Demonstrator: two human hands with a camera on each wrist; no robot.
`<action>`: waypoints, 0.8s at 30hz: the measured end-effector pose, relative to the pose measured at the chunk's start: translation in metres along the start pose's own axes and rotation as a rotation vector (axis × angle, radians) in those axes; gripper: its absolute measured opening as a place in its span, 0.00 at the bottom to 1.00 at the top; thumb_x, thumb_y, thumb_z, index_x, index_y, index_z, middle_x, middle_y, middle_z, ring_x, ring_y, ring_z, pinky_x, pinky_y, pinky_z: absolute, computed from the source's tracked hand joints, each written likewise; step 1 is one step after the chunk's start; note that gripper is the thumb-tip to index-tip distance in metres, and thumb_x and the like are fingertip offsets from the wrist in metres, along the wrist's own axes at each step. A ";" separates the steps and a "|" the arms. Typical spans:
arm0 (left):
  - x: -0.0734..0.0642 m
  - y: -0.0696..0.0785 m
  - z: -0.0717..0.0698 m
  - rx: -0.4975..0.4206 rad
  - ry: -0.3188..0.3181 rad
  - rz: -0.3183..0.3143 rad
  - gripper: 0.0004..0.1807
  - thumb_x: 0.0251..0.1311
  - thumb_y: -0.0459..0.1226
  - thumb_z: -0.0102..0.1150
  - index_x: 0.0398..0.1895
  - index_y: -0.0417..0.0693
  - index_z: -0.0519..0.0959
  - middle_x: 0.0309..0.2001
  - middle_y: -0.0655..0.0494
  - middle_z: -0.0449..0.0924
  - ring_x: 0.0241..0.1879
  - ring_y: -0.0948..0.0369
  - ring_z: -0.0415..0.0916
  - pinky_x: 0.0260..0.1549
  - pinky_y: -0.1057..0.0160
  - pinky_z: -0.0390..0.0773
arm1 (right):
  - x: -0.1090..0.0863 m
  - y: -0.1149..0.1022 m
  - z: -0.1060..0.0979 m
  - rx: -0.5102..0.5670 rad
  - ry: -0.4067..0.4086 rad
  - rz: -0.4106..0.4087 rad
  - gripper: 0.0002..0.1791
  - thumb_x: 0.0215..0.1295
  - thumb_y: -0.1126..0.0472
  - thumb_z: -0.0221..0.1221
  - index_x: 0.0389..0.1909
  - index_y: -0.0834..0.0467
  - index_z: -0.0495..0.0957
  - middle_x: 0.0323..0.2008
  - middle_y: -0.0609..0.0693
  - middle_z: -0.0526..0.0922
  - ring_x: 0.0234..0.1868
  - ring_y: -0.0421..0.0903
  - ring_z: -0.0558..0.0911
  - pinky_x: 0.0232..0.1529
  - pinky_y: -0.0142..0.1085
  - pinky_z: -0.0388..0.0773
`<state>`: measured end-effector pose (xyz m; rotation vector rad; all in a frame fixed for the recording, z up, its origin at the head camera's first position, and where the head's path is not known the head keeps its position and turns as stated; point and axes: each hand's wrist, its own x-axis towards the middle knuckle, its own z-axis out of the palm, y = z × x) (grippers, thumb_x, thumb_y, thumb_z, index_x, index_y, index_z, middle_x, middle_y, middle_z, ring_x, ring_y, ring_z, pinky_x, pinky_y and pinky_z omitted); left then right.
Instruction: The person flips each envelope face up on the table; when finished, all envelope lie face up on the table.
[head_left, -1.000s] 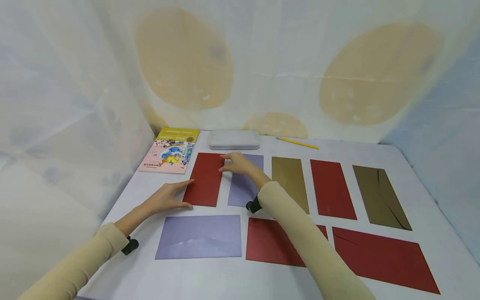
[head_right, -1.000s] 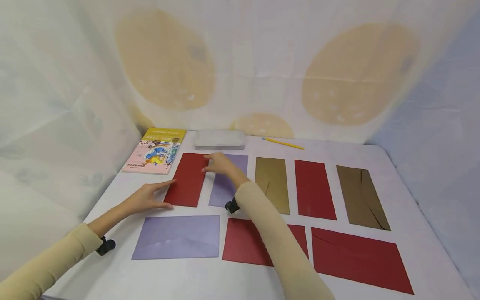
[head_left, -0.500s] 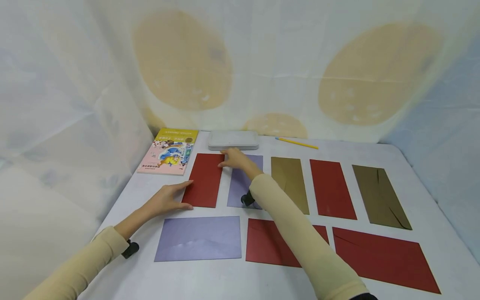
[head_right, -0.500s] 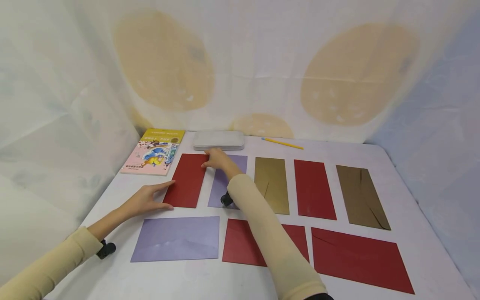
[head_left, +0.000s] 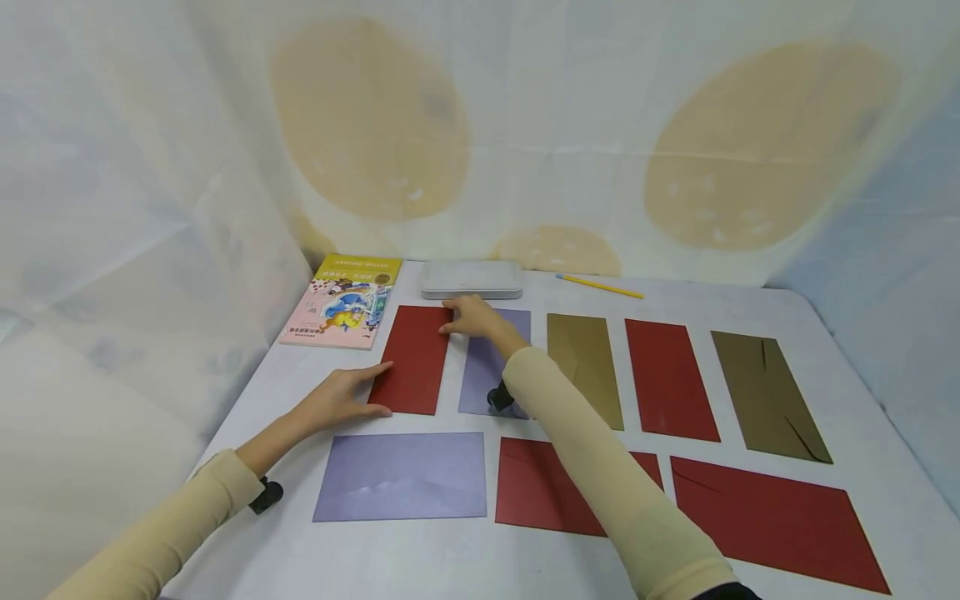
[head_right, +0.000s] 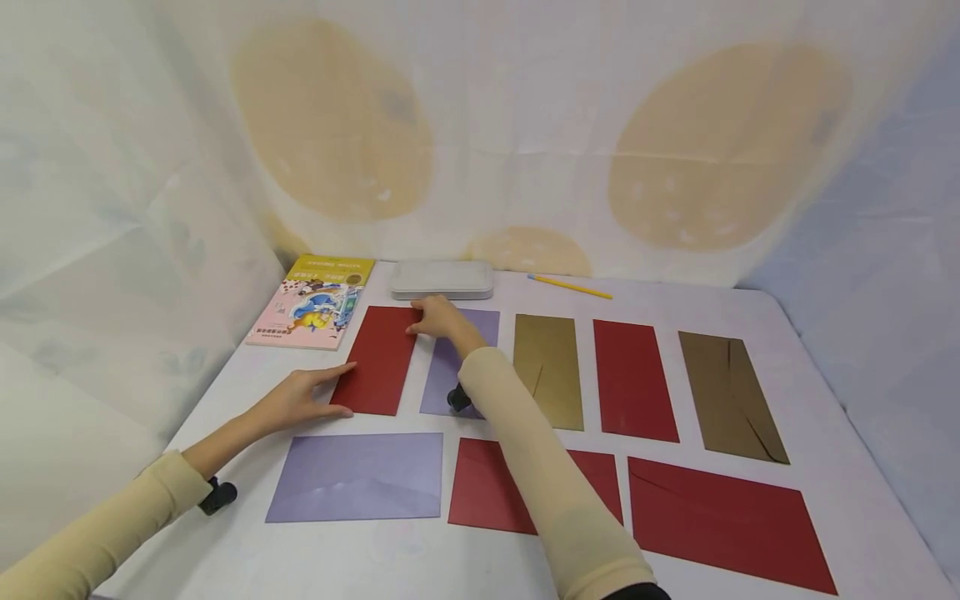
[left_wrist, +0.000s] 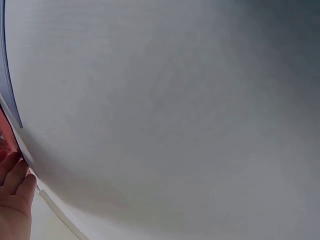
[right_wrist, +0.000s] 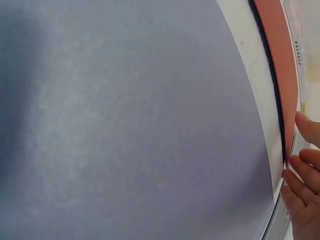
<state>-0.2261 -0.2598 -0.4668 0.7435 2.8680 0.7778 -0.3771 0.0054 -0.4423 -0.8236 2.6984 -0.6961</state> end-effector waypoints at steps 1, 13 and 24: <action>0.000 0.000 0.000 -0.001 0.000 -0.001 0.47 0.46 0.54 0.73 0.68 0.44 0.68 0.64 0.43 0.70 0.63 0.48 0.67 0.57 0.48 0.70 | 0.000 0.000 0.000 0.004 -0.001 -0.001 0.34 0.63 0.52 0.64 0.68 0.59 0.67 0.65 0.54 0.71 0.67 0.53 0.65 0.64 0.42 0.62; -0.001 -0.001 0.001 0.005 0.013 0.017 0.46 0.47 0.53 0.73 0.68 0.43 0.68 0.63 0.43 0.71 0.61 0.50 0.70 0.55 0.50 0.72 | 0.000 0.004 0.001 0.059 0.046 -0.044 0.31 0.62 0.55 0.65 0.65 0.61 0.70 0.63 0.56 0.73 0.57 0.49 0.73 0.55 0.38 0.68; 0.000 0.002 0.001 0.016 -0.003 0.000 0.52 0.43 0.61 0.71 0.69 0.42 0.67 0.64 0.42 0.70 0.61 0.49 0.70 0.54 0.50 0.73 | -0.007 0.011 -0.009 0.243 0.089 -0.062 0.30 0.63 0.58 0.64 0.65 0.62 0.70 0.62 0.55 0.74 0.64 0.51 0.71 0.62 0.41 0.67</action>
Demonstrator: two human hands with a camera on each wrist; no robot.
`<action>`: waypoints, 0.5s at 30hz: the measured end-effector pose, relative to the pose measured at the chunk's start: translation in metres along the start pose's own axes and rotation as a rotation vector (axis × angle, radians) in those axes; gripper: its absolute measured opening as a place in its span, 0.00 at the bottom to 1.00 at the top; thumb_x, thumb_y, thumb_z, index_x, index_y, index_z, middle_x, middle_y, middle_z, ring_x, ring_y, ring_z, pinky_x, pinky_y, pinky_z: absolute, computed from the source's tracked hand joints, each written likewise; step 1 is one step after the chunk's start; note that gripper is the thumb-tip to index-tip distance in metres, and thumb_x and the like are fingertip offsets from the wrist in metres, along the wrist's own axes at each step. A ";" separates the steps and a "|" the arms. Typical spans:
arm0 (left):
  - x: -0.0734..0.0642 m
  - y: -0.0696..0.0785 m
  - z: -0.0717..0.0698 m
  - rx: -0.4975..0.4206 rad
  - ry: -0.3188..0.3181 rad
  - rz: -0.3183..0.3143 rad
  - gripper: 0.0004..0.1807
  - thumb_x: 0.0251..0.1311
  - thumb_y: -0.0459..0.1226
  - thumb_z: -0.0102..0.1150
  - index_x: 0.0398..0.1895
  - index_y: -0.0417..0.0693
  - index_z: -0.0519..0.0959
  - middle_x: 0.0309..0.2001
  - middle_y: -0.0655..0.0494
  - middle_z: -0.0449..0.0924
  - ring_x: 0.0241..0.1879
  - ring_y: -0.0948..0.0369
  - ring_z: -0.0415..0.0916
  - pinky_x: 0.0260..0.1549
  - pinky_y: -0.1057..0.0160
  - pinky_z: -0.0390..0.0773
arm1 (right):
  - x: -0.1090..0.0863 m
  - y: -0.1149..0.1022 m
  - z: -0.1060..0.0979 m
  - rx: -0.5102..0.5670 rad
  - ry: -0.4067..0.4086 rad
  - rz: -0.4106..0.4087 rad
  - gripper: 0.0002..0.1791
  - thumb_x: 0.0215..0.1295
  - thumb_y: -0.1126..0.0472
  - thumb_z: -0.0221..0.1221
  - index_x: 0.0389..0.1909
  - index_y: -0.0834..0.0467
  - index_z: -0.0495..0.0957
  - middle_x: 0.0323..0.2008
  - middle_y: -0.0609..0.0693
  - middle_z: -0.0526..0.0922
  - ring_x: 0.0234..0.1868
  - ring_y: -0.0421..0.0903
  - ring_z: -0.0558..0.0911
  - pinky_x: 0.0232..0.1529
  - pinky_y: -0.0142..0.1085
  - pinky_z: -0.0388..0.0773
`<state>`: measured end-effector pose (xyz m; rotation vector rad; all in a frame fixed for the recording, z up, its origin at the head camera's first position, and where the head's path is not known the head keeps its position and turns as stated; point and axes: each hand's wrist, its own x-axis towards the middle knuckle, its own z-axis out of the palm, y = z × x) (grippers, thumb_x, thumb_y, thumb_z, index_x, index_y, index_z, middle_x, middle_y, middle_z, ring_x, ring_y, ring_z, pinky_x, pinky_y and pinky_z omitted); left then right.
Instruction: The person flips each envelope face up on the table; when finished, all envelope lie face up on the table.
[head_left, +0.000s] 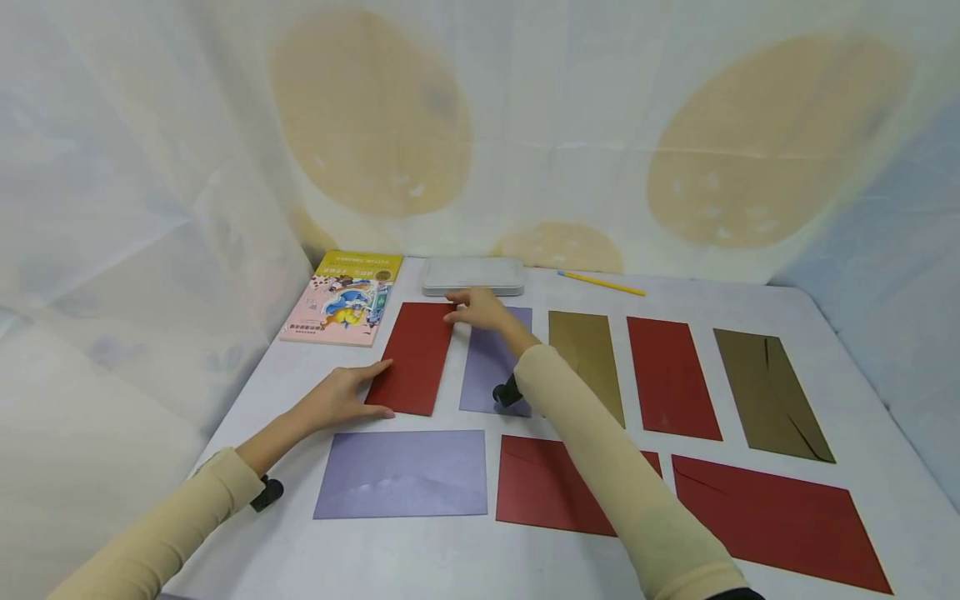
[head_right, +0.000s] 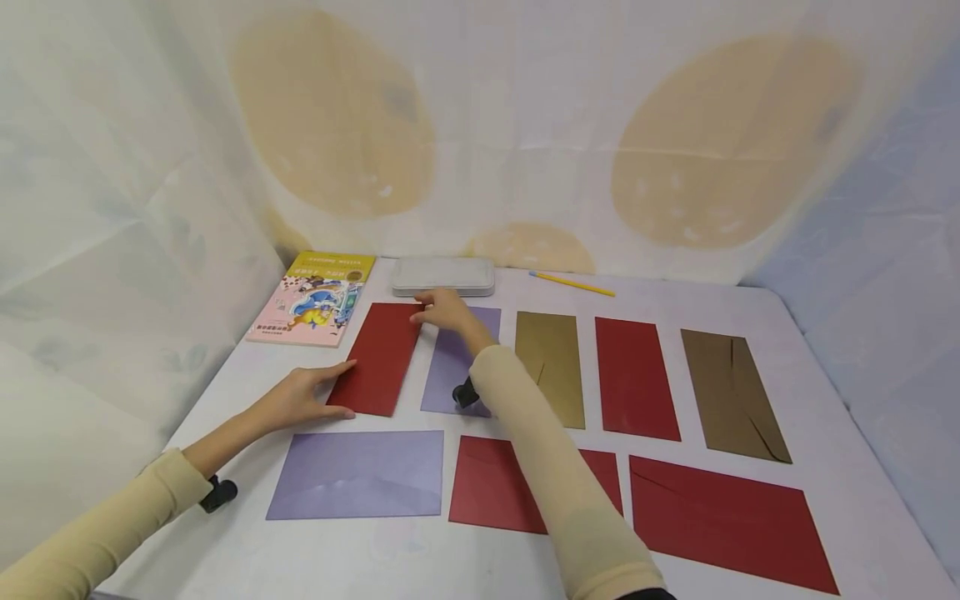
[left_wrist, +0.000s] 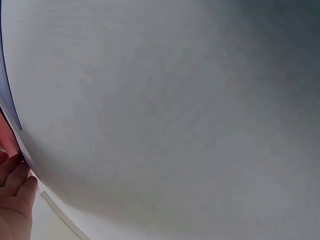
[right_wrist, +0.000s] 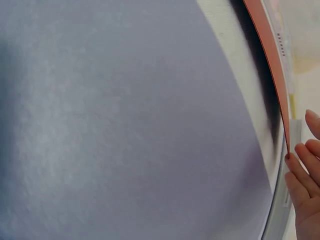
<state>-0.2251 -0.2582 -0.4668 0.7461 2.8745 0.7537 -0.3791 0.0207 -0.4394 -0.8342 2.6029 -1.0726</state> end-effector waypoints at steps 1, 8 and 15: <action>0.000 0.000 0.000 0.002 -0.001 -0.002 0.52 0.43 0.61 0.71 0.69 0.42 0.67 0.64 0.42 0.70 0.62 0.49 0.70 0.54 0.50 0.73 | -0.001 0.000 -0.001 0.013 0.006 -0.006 0.30 0.63 0.58 0.63 0.65 0.61 0.70 0.62 0.55 0.74 0.64 0.51 0.72 0.62 0.41 0.67; 0.002 0.001 -0.002 0.020 0.003 0.029 0.49 0.44 0.56 0.74 0.68 0.41 0.67 0.62 0.43 0.72 0.60 0.51 0.72 0.54 0.52 0.74 | -0.005 -0.003 -0.010 0.111 0.056 -0.050 0.29 0.63 0.61 0.64 0.64 0.64 0.71 0.61 0.55 0.75 0.63 0.51 0.73 0.62 0.39 0.67; 0.000 0.004 -0.006 0.016 -0.006 0.085 0.43 0.48 0.48 0.74 0.67 0.42 0.69 0.58 0.45 0.76 0.51 0.57 0.75 0.47 0.56 0.77 | -0.013 -0.008 -0.016 0.238 0.098 -0.075 0.29 0.62 0.61 0.65 0.64 0.60 0.72 0.60 0.52 0.76 0.61 0.48 0.75 0.59 0.36 0.70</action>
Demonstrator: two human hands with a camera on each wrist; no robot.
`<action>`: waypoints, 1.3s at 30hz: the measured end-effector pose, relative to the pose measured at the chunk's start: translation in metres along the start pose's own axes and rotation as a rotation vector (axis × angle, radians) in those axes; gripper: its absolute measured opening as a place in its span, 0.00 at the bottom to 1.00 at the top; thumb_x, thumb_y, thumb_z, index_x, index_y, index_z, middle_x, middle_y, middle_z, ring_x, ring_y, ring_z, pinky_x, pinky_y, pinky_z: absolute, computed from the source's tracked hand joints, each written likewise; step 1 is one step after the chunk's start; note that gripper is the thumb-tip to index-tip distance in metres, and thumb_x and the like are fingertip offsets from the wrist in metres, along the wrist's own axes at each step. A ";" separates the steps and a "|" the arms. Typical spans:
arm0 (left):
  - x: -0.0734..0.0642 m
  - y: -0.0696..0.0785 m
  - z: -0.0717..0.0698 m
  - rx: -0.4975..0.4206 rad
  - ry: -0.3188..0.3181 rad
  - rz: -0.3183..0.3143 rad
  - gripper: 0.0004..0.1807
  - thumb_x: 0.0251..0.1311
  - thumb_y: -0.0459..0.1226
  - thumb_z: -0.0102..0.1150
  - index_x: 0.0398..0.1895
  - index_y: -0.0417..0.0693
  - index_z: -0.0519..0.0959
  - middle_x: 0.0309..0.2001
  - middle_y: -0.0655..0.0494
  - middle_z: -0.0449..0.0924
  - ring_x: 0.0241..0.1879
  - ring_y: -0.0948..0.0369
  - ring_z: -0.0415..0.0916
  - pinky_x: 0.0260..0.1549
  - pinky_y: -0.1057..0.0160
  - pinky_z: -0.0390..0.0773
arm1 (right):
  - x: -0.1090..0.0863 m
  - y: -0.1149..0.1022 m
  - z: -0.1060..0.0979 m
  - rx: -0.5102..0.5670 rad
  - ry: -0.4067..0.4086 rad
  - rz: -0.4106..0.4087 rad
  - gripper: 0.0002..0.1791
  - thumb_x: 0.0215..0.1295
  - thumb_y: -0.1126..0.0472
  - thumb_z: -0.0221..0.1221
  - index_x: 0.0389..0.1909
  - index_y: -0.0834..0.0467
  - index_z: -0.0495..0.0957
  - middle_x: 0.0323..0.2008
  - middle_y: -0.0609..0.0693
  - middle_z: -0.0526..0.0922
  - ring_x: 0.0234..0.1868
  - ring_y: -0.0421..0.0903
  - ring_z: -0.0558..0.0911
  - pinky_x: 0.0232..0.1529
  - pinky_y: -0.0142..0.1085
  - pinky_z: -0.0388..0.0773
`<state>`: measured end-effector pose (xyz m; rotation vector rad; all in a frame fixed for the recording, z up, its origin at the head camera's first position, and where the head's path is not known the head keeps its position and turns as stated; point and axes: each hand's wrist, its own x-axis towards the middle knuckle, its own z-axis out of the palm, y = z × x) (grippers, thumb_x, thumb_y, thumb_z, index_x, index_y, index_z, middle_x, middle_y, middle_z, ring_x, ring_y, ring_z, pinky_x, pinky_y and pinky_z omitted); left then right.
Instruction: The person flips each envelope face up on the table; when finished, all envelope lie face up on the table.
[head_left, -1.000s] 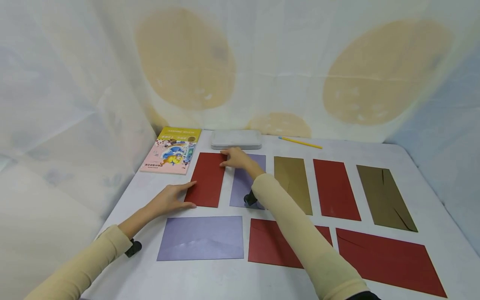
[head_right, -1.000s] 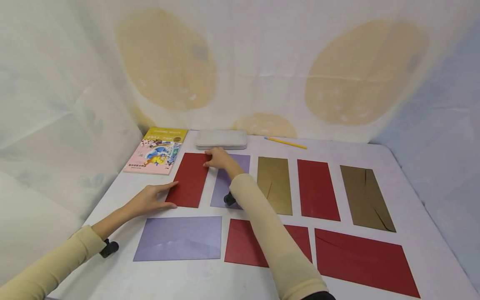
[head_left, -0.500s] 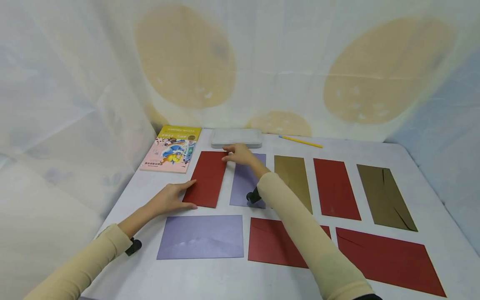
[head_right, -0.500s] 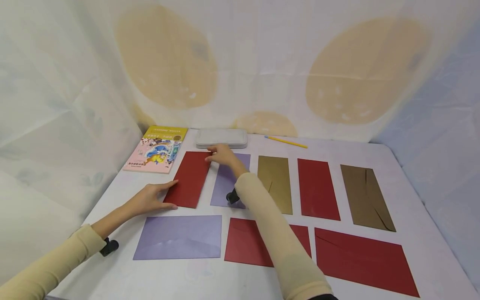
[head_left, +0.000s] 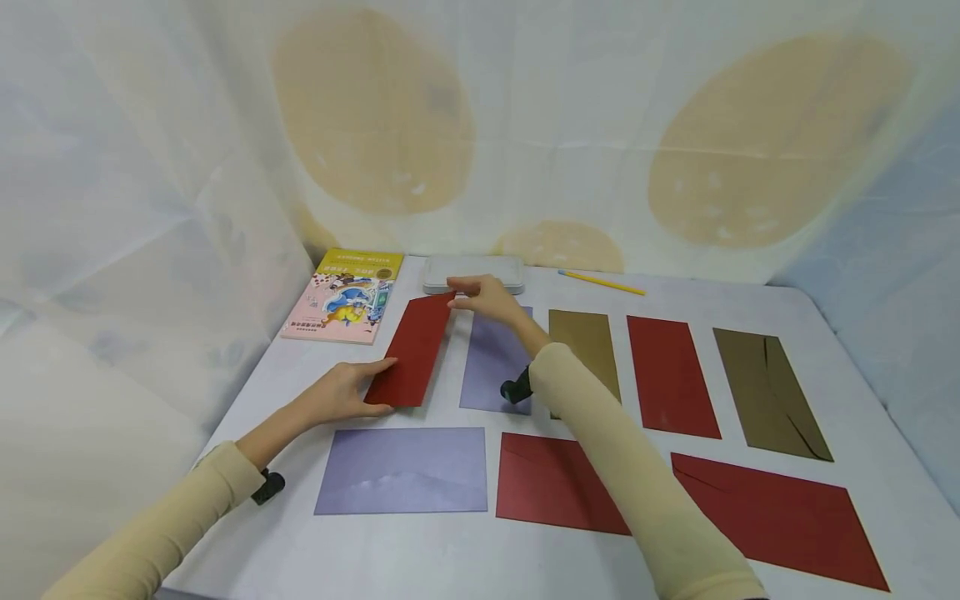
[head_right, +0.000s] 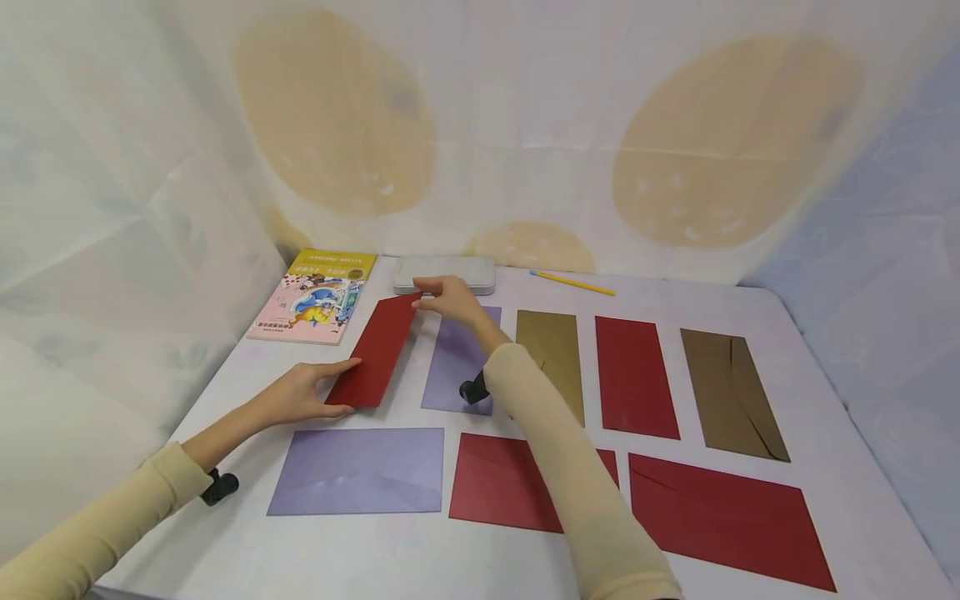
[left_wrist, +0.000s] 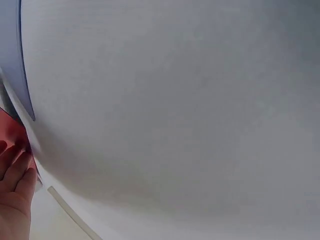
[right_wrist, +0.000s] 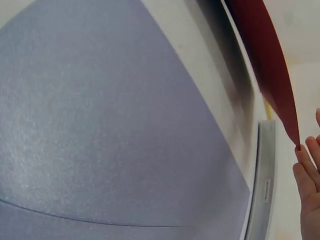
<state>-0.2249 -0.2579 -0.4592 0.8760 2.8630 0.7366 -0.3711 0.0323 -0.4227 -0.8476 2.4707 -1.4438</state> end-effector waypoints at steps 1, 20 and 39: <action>0.000 0.001 0.000 -0.006 -0.003 0.006 0.43 0.48 0.48 0.73 0.68 0.43 0.69 0.58 0.45 0.76 0.50 0.57 0.75 0.46 0.56 0.78 | -0.001 -0.001 -0.001 0.020 0.008 -0.006 0.29 0.62 0.61 0.65 0.64 0.60 0.72 0.60 0.53 0.76 0.61 0.48 0.75 0.59 0.35 0.70; 0.013 0.020 0.002 -0.279 -0.017 0.051 0.40 0.54 0.42 0.70 0.71 0.53 0.65 0.63 0.48 0.72 0.61 0.51 0.70 0.54 0.50 0.72 | -0.001 -0.021 -0.014 0.162 0.076 -0.091 0.28 0.61 0.65 0.65 0.64 0.62 0.72 0.62 0.54 0.74 0.64 0.44 0.71 0.62 0.29 0.64; 0.004 0.029 -0.001 -0.202 0.147 0.103 0.46 0.53 0.44 0.72 0.74 0.52 0.59 0.67 0.51 0.67 0.63 0.52 0.68 0.56 0.50 0.71 | 0.007 -0.028 0.003 -0.103 0.156 -0.117 0.26 0.59 0.60 0.67 0.59 0.59 0.77 0.57 0.52 0.79 0.61 0.51 0.74 0.59 0.34 0.69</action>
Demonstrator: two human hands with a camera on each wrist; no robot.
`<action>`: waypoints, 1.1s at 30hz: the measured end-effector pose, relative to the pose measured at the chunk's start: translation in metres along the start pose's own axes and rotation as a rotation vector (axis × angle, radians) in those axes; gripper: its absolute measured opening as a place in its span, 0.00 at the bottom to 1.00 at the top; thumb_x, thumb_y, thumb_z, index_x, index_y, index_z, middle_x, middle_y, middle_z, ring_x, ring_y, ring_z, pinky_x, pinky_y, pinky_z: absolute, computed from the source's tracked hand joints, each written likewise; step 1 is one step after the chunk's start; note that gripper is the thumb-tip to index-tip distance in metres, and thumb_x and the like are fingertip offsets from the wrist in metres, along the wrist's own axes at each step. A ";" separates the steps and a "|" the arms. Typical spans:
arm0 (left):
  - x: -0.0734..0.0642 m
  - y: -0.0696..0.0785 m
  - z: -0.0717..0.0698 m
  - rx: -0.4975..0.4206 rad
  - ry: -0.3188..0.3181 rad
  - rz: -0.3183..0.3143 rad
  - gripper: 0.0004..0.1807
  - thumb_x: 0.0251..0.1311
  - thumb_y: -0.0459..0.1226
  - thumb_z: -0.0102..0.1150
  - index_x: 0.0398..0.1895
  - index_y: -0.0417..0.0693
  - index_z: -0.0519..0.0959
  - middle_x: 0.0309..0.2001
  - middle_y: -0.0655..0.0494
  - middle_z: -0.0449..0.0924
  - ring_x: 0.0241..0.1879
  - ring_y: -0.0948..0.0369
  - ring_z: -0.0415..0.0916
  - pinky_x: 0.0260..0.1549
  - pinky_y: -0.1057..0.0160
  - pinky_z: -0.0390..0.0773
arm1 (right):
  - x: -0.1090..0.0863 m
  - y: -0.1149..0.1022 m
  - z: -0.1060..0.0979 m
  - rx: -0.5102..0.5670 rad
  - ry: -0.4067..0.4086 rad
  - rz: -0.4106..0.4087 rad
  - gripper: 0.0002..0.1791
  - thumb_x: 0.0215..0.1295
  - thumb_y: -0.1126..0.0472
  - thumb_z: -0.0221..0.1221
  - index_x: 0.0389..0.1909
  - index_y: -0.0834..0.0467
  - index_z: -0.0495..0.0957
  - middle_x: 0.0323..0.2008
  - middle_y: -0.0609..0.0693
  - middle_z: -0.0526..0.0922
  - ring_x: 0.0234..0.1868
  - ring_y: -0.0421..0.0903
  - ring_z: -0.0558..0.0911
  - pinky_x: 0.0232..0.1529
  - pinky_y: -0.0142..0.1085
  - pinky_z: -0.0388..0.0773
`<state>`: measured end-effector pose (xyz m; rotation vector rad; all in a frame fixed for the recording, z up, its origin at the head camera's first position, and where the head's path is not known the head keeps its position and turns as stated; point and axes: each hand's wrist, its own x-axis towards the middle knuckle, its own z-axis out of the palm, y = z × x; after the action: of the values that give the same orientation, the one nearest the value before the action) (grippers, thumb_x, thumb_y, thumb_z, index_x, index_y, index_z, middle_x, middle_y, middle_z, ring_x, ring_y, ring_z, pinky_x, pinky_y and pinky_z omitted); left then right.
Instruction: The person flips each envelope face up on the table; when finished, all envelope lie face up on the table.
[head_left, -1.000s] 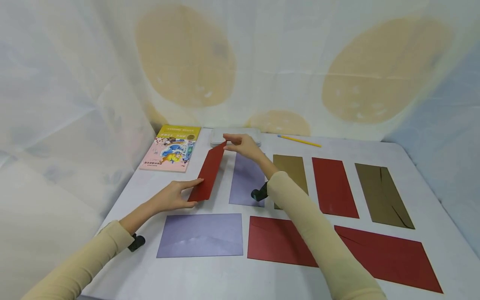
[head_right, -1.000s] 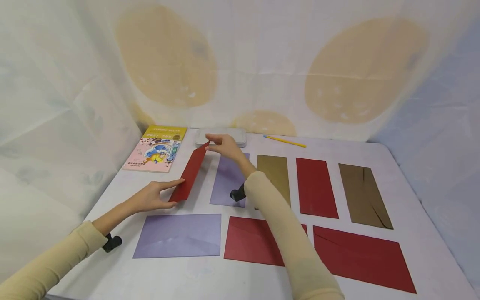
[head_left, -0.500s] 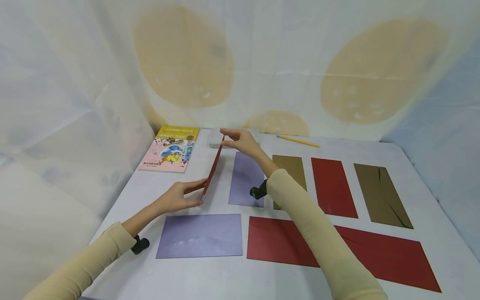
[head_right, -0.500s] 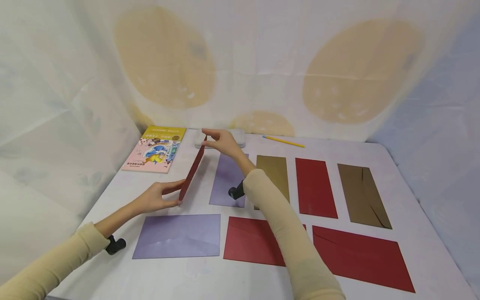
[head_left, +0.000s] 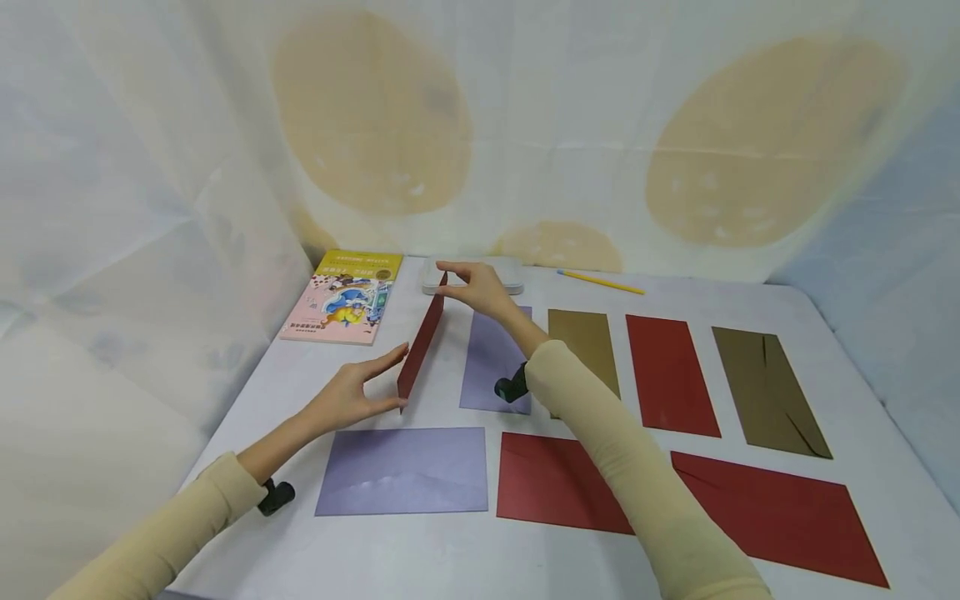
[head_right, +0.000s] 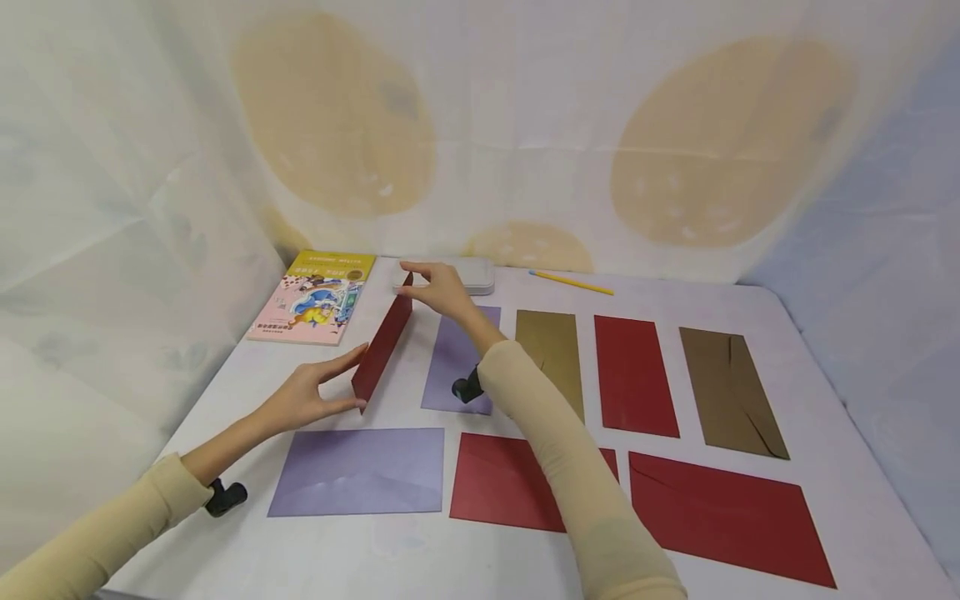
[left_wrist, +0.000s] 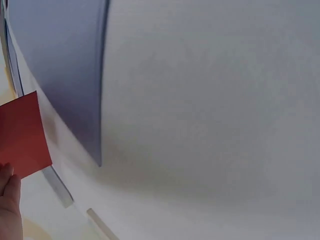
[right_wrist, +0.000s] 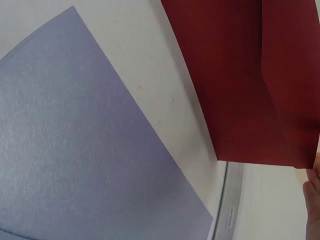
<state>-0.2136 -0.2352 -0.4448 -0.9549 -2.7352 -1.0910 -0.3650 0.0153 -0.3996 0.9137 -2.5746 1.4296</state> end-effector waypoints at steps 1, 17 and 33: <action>0.001 0.002 -0.002 0.017 0.022 0.021 0.47 0.52 0.45 0.72 0.74 0.54 0.58 0.67 0.51 0.66 0.63 0.52 0.67 0.57 0.50 0.70 | 0.001 -0.001 0.000 -0.004 0.004 -0.001 0.26 0.59 0.59 0.67 0.59 0.59 0.77 0.57 0.52 0.79 0.61 0.51 0.74 0.59 0.34 0.69; 0.007 0.015 -0.013 0.060 0.080 0.182 0.42 0.50 0.37 0.74 0.70 0.46 0.65 0.66 0.54 0.69 0.61 0.55 0.70 0.55 0.61 0.72 | 0.006 -0.007 0.005 -0.031 0.032 -0.005 0.28 0.59 0.58 0.68 0.61 0.58 0.76 0.58 0.52 0.77 0.60 0.50 0.74 0.58 0.34 0.70; -0.005 0.011 -0.021 0.086 0.114 0.088 0.44 0.47 0.42 0.76 0.69 0.45 0.67 0.64 0.51 0.71 0.59 0.51 0.72 0.50 0.54 0.76 | -0.011 -0.002 0.011 -0.056 -0.027 0.035 0.33 0.59 0.55 0.68 0.65 0.54 0.72 0.62 0.53 0.74 0.60 0.52 0.75 0.59 0.37 0.70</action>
<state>-0.2076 -0.2448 -0.4241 -0.9591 -2.5999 -0.9732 -0.3527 0.0104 -0.4081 0.8912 -2.6488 1.3546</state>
